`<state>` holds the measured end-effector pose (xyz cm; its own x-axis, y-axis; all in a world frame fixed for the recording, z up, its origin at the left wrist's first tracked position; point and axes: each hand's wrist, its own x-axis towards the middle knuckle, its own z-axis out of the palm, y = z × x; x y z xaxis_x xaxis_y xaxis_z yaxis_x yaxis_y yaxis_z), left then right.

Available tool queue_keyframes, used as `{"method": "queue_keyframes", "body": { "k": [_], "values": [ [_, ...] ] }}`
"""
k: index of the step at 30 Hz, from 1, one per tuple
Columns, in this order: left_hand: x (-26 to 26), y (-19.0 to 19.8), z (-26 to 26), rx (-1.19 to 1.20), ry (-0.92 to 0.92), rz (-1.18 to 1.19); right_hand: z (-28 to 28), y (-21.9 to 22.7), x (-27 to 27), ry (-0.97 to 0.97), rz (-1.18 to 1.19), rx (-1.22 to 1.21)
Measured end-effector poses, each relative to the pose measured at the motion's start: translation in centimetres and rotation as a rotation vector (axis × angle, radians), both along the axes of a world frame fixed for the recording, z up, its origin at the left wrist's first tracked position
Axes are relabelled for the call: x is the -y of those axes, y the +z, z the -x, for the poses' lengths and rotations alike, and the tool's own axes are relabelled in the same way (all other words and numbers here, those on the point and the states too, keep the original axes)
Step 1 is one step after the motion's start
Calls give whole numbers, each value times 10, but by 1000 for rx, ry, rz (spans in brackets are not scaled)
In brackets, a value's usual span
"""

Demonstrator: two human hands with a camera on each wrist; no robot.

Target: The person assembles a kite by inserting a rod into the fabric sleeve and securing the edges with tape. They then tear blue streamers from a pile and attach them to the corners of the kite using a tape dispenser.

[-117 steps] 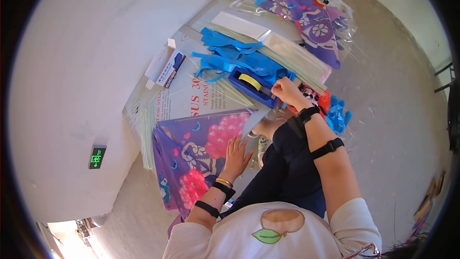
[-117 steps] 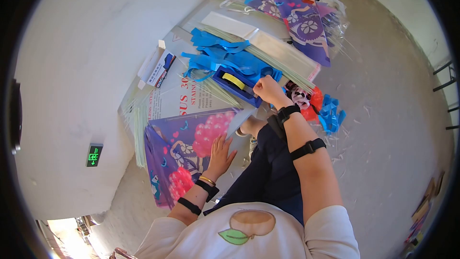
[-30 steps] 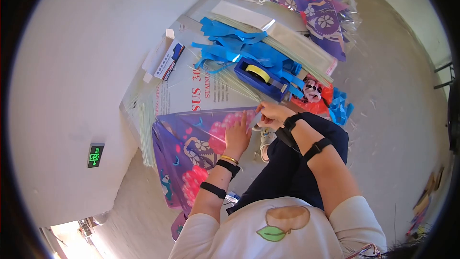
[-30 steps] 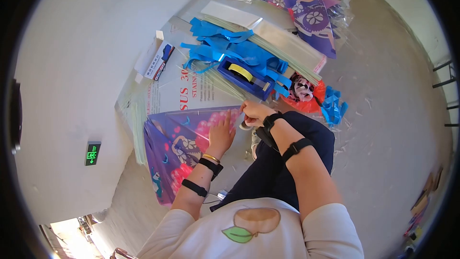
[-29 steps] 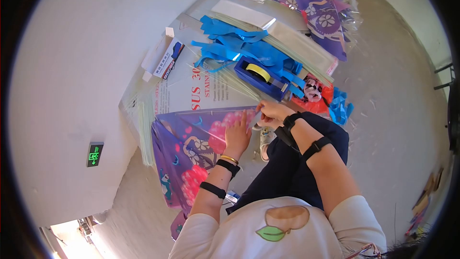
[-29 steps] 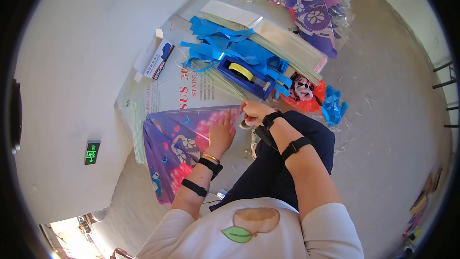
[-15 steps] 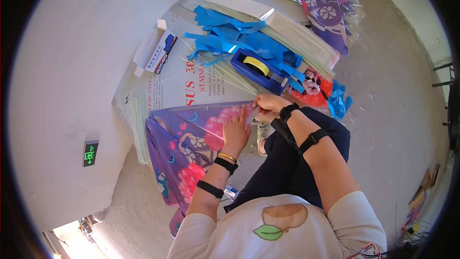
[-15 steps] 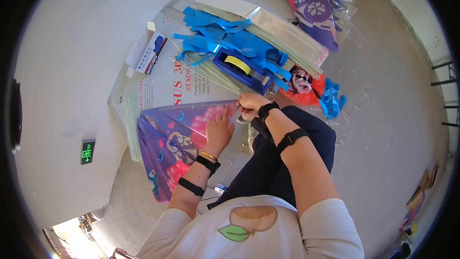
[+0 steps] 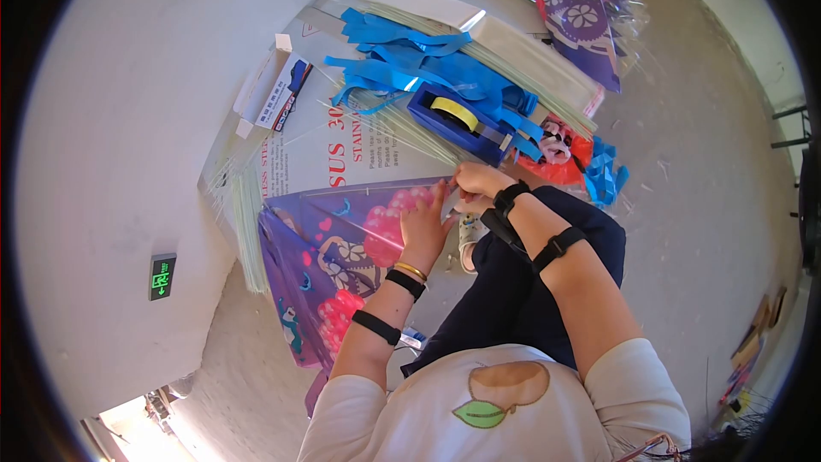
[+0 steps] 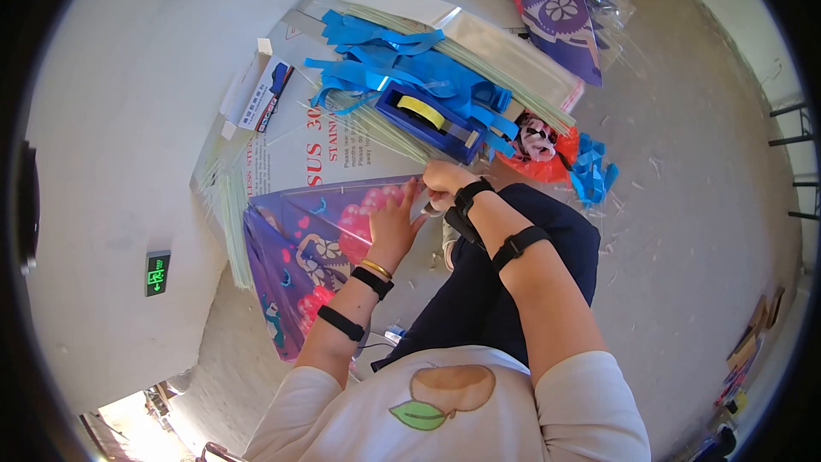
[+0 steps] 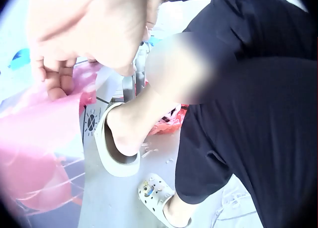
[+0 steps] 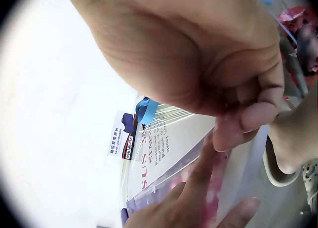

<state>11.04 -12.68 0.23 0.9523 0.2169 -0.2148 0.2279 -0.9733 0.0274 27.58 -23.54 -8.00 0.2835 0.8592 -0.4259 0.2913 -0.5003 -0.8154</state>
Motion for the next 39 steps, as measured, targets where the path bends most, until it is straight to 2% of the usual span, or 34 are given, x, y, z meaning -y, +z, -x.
{"method": "queue_keyframes", "body": {
  "k": [1,3,4,6,7,10,13,14,16,19,23,26,29,31,32,34,36,38,39],
  "values": [
    [0,-1,1,-1,0,-2,3,26,-1,0,-2,-1],
    [1,-1,1,8,-15,-32,13,70,0,305,98,606],
    [0,0,1,10,-16,-38,17,69,2,302,92,610],
    [0,2,1,14,-36,-8,24,70,9,-111,169,518],
    [0,3,0,17,-38,-14,18,91,7,0,374,380],
    [1,2,1,-12,-34,-20,29,133,16,-100,372,304],
    [-2,-1,1,122,-126,6,34,133,24,-205,319,255],
    [-2,-2,1,98,-123,18,33,132,29,-207,314,257],
    [0,1,0,74,-122,27,29,143,39,-220,289,109],
    [2,8,-6,-46,-93,49,26,162,50,-196,262,87],
    [7,7,-8,-147,-86,-23,19,144,54,-170,287,95],
    [11,-2,-8,-156,-111,-124,16,107,58,-117,152,217],
    [8,-14,-7,-134,-140,-162,15,96,60,-87,116,298],
    [11,-8,-7,-108,-152,-169,16,106,66,77,33,310],
    [12,-5,-10,-169,-139,-166,18,111,69,82,23,320],
    [11,1,-8,-230,-113,-179,26,122,74,-192,-30,161],
    [11,1,-5,-134,-122,-149,32,135,82,-191,-94,174],
    [7,3,-3,-114,-149,-155,36,150,89,-398,-57,-58],
    [8,5,-1,-96,-112,-139,36,155,93,-416,-57,-132]
  ]
}}
